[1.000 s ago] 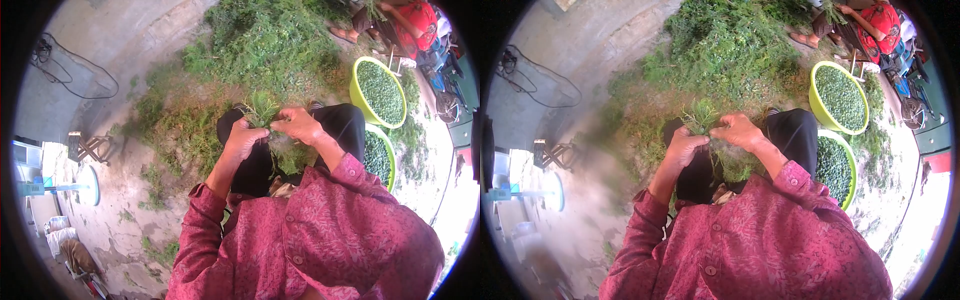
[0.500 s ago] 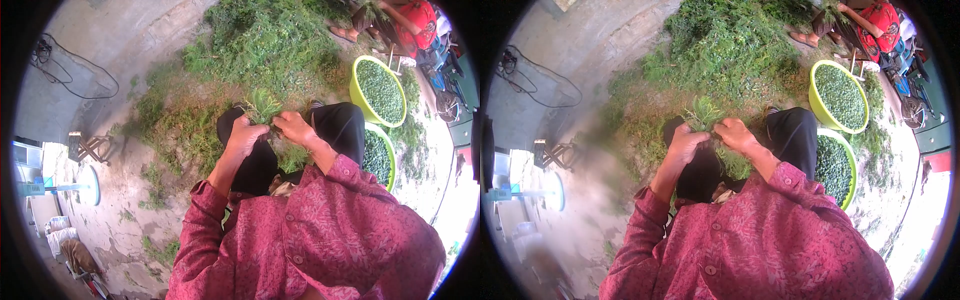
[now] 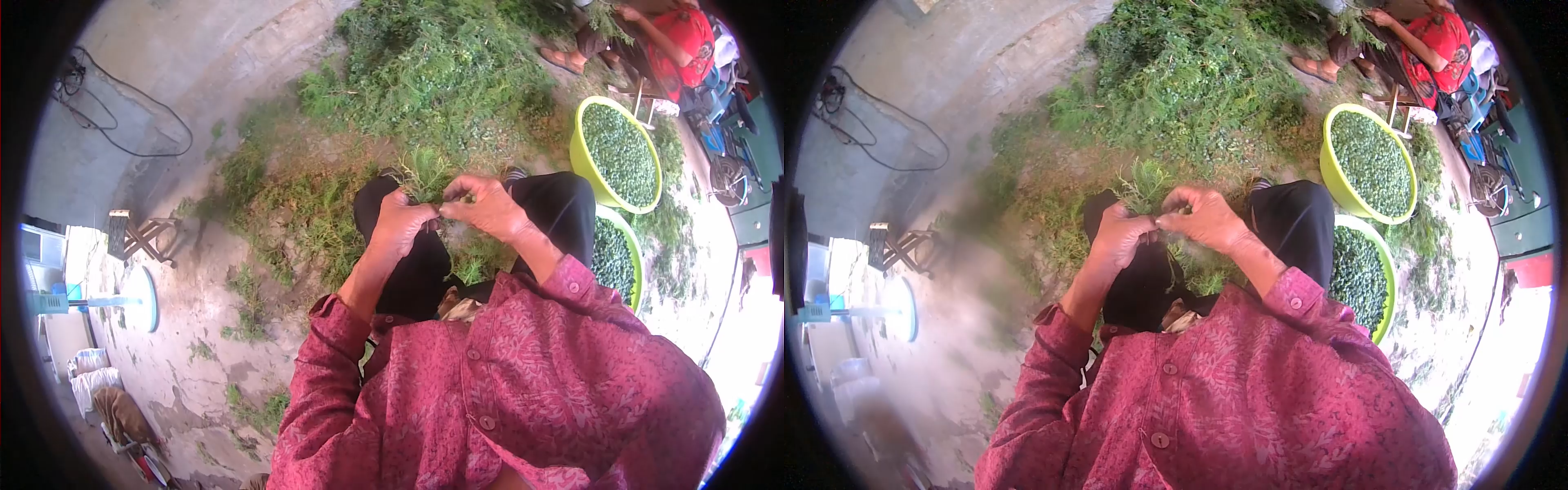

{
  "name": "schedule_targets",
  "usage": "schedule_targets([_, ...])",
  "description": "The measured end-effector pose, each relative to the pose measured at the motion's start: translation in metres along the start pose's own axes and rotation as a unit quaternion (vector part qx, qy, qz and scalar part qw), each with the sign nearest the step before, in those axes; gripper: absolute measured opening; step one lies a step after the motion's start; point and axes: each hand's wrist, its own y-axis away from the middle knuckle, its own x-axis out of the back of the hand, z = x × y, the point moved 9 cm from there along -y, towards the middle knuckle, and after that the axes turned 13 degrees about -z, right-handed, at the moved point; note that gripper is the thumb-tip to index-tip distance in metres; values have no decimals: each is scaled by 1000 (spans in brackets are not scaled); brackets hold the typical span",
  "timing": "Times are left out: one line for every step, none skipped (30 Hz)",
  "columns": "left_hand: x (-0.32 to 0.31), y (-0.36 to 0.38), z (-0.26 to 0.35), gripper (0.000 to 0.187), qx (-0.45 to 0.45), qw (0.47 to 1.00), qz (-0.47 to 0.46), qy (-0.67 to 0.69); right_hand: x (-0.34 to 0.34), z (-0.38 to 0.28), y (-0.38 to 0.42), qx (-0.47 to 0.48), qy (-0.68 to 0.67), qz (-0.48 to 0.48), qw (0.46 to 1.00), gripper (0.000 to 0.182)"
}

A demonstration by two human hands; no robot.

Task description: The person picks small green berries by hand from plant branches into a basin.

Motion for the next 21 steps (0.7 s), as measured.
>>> schedule_targets([-1,-1,0,20,-3,1000,-9,8,-1,5,-4,22,41,5,999,22])
schedule_targets([0,0,0,20,-3,1000,-7,8,-3,3,-6,44,80,10,996,22])
schedule_targets([1,0,0,19,-1,1000,-9,11,-3,3,-6,60,81,14,995,22])
schedule_targets([1,1,0,19,2,1000,-11,12,-3,4,-7,61,81,13,995,22])
schedule_targets([2,1,0,19,2,1000,-11,12,-5,6,-8,32,90,-2,995,18])
schedule_targets([3,1,-1,19,5,1000,-13,18,-7,8,-9,2,99,-17,995,14])
schedule_targets([3,1,-3,19,7,1000,-15,24,-6,4,-7,1,100,-17,995,14])
schedule_targets([5,1,-3,19,7,1000,-15,24,2,13,-2,-93,47,20,994,13])
schedule_targets([6,2,-5,22,7,999,-26,37,8,26,5,-186,-6,56,981,12])
schedule_targets([5,2,-6,25,6,998,-36,50,14,65,-1,-112,-282,59,951,17])
schedule_targets([6,2,-5,25,5,998,-34,51,20,63,3,-85,-351,47,931,17])
schedule_targets([5,2,-3,25,-5,998,-40,52,21,62,4,-59,-418,34,906,16])
schedule_targets([4,2,-2,25,-13,997,-47,52,19,64,8,-59,-419,35,905,16])
schedule_targets([2,3,-3,25,-11,997,-48,54,11,59,14,-70,-367,4,928,18])
schedule_targets([4,3,-5,24,-3,998,-29,56,4,55,20,-79,-312,-28,947,20])
schedule_targets([6,2,-5,23,4,998,-10,58,1,66,27,-139,-222,-24,965,27])
schedule_targets([2,2,-3,23,3,998,-10,58,-12,61,26,-103,-251,-33,962,30])
schedule_targets([-1,4,0,22,-14,998,7,68,-25,53,22,-68,-280,-42,957,34])
schedule_targets([0,6,2,20,-29,996,25,78,-30,49,18,-105,-196,-71,972,35])
schedule_targets([1,7,-1,20,-26,996,26,77,-30,49,16,-106,-199,-71,972,35])
schedule_targets([1,5,0,20,-37,998,16,52,-29,54,14,-124,-245,-59,960,33])
